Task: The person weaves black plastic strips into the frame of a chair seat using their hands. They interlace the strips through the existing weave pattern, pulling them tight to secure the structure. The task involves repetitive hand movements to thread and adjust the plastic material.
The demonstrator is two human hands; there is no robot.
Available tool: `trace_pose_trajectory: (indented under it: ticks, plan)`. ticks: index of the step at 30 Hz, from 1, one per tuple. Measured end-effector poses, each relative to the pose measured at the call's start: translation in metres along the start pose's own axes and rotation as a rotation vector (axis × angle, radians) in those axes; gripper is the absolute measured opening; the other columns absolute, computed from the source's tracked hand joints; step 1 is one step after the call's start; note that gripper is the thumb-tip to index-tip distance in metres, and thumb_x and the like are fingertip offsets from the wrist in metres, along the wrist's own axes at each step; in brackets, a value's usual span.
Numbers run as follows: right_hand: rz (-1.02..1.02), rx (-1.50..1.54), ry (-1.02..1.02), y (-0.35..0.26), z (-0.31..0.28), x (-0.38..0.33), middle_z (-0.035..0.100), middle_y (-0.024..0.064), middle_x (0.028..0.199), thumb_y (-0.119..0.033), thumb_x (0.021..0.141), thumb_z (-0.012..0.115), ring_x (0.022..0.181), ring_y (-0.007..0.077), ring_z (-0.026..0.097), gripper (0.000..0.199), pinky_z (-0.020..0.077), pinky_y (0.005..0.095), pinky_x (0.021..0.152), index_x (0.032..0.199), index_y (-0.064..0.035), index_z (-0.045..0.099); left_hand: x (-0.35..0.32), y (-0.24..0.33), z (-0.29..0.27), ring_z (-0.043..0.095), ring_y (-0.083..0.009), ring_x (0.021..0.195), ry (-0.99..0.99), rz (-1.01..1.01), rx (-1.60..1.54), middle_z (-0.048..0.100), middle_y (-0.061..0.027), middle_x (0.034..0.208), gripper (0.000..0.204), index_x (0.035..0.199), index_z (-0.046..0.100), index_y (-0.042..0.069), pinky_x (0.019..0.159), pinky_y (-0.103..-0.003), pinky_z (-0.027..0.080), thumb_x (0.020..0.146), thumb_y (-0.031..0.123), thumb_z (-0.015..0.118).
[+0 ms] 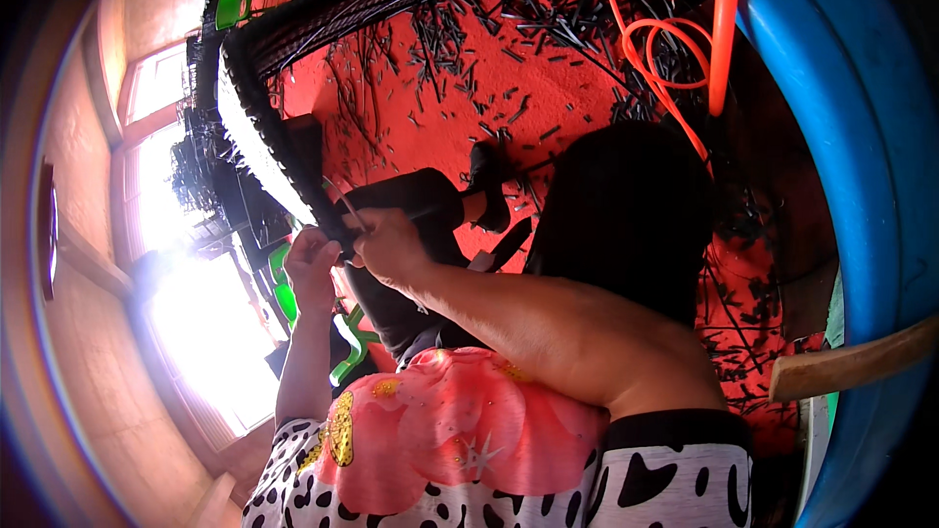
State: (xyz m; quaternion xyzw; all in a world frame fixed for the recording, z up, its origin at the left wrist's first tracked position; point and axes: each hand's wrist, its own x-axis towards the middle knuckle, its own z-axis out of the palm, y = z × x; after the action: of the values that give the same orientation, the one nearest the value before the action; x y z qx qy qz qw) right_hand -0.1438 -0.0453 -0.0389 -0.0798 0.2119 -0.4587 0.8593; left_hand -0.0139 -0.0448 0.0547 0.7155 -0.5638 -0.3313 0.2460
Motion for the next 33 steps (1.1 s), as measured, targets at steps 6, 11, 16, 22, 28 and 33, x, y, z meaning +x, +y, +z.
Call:
trace_pose_trajectory:
  ticks: [6, 11, 16, 22, 28, 33]
  plan:
    - [0.101, 0.035, -0.017, -0.018, -0.004, -0.007, 0.063, 0.0096, 0.081, 0.008, 0.078, 0.046, 0.060, 0.0135, 0.060, 0.031, 0.0480, 0.0250, 0.053, 0.105, 0.0070, 0.061, -0.001, 0.002, 0.003, 0.051, -0.0072, 0.063, -0.011, 0.028, 0.029, 0.051, 0.0007, 0.075, 0.011, 0.078, 0.055, 0.003, 0.055, -0.020, 0.043, 0.075, -0.001, 0.064]
    - [0.137, 0.043, -0.091, -0.024, -0.011, -0.010, 0.061, 0.0080, 0.077, 0.002, 0.081, 0.052, 0.058, 0.0116, 0.057, 0.022, 0.0385, 0.0232, 0.043, 0.100, 0.0045, 0.060, -0.001, -0.008, 0.003, 0.049, -0.0056, 0.061, -0.022, 0.096, -0.024, 0.050, 0.0003, 0.076, 0.012, 0.079, 0.055, 0.001, 0.054, -0.019, 0.040, 0.075, -0.004, 0.066]
    - [0.220, -0.024, -0.084, -0.024, -0.012, -0.010, 0.053, 0.0026, 0.071, -0.007, 0.084, 0.061, 0.057, 0.0091, 0.054, 0.024, 0.0319, 0.0189, 0.042, 0.105, -0.0001, 0.054, -0.003, -0.006, -0.002, 0.049, -0.0060, 0.060, -0.050, 0.138, -0.010, 0.050, -0.0010, 0.077, 0.008, 0.086, 0.058, -0.002, 0.053, -0.019, 0.040, 0.079, -0.002, 0.062]
    - [0.197, -0.159, -0.108, -0.025, -0.017, -0.001, 0.056, 0.0018, 0.070, -0.006, 0.078, 0.068, 0.056, 0.0078, 0.053, 0.021, 0.0318, 0.0187, 0.042, 0.096, -0.0036, 0.059, -0.010, -0.016, -0.007, 0.051, -0.0085, 0.072, -0.133, 0.280, -0.048, 0.051, -0.0053, 0.094, 0.021, 0.099, 0.060, -0.003, 0.061, -0.021, 0.043, 0.078, -0.001, 0.059]
    - [0.168, -0.273, -0.108, -0.038, -0.011, -0.007, 0.056, 0.0020, 0.068, -0.005, 0.078, 0.065, 0.055, 0.0074, 0.053, 0.015, 0.0302, 0.0180, 0.042, 0.091, -0.0012, 0.060, -0.018, -0.022, -0.005, 0.050, -0.0121, 0.073, -0.076, 0.488, 0.116, 0.051, -0.0076, 0.095, 0.028, 0.102, 0.061, 0.000, 0.063, -0.025, 0.043, 0.075, -0.003, 0.059]
    - [0.100, -0.377, -0.035, -0.045, -0.008, -0.011, 0.055, 0.0001, 0.069, -0.011, 0.084, 0.059, 0.053, 0.0067, 0.052, 0.010, 0.0323, 0.0191, 0.042, 0.090, -0.0034, 0.062, -0.027, -0.030, 0.006, 0.050, -0.0111, 0.067, 0.043, 0.555, 0.036, 0.051, -0.0089, 0.097, 0.030, 0.098, 0.061, 0.001, 0.061, -0.023, 0.043, 0.070, -0.008, 0.063]
